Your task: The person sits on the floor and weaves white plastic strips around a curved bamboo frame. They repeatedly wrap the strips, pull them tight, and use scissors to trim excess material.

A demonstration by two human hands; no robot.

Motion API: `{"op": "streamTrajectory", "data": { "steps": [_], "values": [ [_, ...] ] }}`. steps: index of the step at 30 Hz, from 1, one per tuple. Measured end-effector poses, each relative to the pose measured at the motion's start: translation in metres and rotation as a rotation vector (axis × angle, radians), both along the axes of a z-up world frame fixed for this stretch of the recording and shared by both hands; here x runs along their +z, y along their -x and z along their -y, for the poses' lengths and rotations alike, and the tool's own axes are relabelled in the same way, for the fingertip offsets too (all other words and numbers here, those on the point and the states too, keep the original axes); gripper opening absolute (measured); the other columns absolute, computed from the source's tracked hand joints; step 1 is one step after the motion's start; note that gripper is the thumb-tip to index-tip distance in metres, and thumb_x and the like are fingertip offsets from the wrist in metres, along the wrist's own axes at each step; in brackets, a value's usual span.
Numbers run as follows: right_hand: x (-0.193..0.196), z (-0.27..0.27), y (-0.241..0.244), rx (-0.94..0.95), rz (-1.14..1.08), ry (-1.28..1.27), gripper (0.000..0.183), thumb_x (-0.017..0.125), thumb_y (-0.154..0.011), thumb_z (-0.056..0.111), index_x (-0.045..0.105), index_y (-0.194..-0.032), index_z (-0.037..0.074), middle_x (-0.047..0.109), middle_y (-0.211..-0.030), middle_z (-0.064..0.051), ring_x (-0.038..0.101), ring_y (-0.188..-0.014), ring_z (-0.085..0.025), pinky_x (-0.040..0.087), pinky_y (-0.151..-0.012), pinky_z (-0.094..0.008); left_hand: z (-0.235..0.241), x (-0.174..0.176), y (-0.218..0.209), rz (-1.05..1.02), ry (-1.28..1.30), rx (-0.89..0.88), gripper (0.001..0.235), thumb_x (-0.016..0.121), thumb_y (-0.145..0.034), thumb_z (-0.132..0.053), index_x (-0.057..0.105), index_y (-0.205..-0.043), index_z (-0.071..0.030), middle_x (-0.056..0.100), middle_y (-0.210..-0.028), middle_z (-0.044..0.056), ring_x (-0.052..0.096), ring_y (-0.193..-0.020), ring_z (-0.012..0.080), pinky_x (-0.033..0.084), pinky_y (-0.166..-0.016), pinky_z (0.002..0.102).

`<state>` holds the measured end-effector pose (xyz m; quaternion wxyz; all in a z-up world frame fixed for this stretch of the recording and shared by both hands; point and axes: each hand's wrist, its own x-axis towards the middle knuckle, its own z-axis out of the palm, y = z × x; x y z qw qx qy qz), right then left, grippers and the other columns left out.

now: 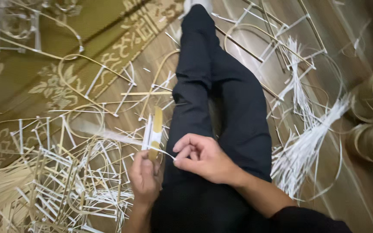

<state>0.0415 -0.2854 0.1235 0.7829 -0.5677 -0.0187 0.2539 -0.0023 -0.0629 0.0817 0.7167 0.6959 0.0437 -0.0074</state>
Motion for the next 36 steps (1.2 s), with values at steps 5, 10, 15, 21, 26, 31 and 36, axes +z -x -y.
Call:
{"op": "streamTrajectory", "data": {
  "steps": [5, 10, 15, 21, 26, 31, 36],
  "values": [
    [-0.025, -0.018, 0.007, 0.076, -0.186, -0.156, 0.028, 0.076, -0.086, 0.001, 0.057, -0.107, 0.003, 0.066, -0.075, 0.002, 0.054, -0.061, 0.0, 0.041, -0.053, -0.017, 0.003, -0.006, 0.0, -0.108, -0.054, 0.048, 0.015, 0.062, -0.099, -0.012, 0.067, -0.1, 0.002, 0.055, -0.067, -0.004, 0.043, -0.055, 0.0022, 0.032, -0.048, 0.021],
    [-0.036, -0.024, 0.001, 0.109, -0.242, -0.128, 0.028, 0.076, -0.085, -0.001, 0.058, -0.106, 0.002, 0.063, -0.073, 0.003, 0.051, -0.058, -0.001, 0.038, -0.05, -0.018, 0.01, -0.01, -0.003, 0.013, -0.134, 0.1, 0.016, 0.067, -0.099, -0.008, 0.067, -0.085, 0.0, 0.058, -0.07, -0.007, 0.048, -0.064, 0.0012, 0.038, -0.055, 0.022],
    [-0.037, -0.023, -0.007, 0.151, -0.28, -0.082, 0.028, 0.075, -0.083, -0.002, 0.058, -0.106, 0.002, 0.059, -0.068, 0.004, 0.047, -0.054, -0.002, 0.035, -0.046, -0.019, 0.008, -0.013, -0.003, -0.047, -0.163, 0.092, 0.021, 0.07, -0.097, -0.007, 0.061, -0.079, -0.002, 0.047, -0.066, -0.008, 0.04, -0.061, 0.0015, 0.032, -0.052, 0.023],
    [-0.034, -0.028, -0.014, 0.201, -0.276, -0.136, 0.03, 0.073, -0.083, -0.005, 0.056, -0.107, 0.002, 0.058, -0.069, 0.003, 0.051, -0.059, -0.003, 0.042, -0.054, -0.019, 0.013, -0.012, -0.003, -0.077, -0.143, 0.075, 0.02, 0.064, -0.1, -0.013, 0.063, -0.083, -0.002, 0.049, -0.067, -0.007, 0.041, -0.061, 0.0015, 0.034, -0.052, 0.022],
    [-0.027, -0.01, -0.01, 0.219, -0.193, -0.15, 0.029, 0.074, -0.087, -0.003, 0.056, -0.11, 0.001, 0.059, -0.076, 0.003, 0.056, -0.069, -0.003, 0.049, -0.065, -0.021, 0.003, -0.022, -0.003, -0.133, 0.024, 0.094, 0.028, 0.058, -0.104, -0.019, 0.061, -0.081, -0.004, 0.048, -0.063, -0.006, 0.04, -0.056, 0.003, 0.031, -0.049, 0.022],
    [-0.016, 0.057, 0.021, 0.276, -0.15, -0.021, 0.031, 0.078, -0.086, 0.001, 0.06, -0.111, 0.003, 0.062, -0.077, 0.002, 0.053, -0.068, -0.005, 0.043, -0.059, -0.021, -0.029, -0.029, -0.015, -0.064, 0.22, 0.209, 0.028, 0.059, -0.103, -0.017, 0.059, -0.078, -0.005, 0.048, -0.059, -0.005, 0.04, -0.049, 0.0048, 0.029, -0.043, 0.024],
    [-0.04, 0.117, 0.035, 0.146, -0.092, 0.258, 0.024, 0.076, -0.083, 0.0, 0.064, -0.104, 0.0, 0.064, -0.076, -0.001, 0.061, -0.068, -0.006, 0.052, -0.061, -0.023, -0.042, -0.021, -0.02, -0.146, 0.282, 0.268, 0.029, 0.058, -0.106, -0.018, 0.06, -0.081, -0.004, 0.046, -0.06, -0.006, 0.035, -0.051, 0.0035, 0.025, -0.047, 0.022]
  ]
}}
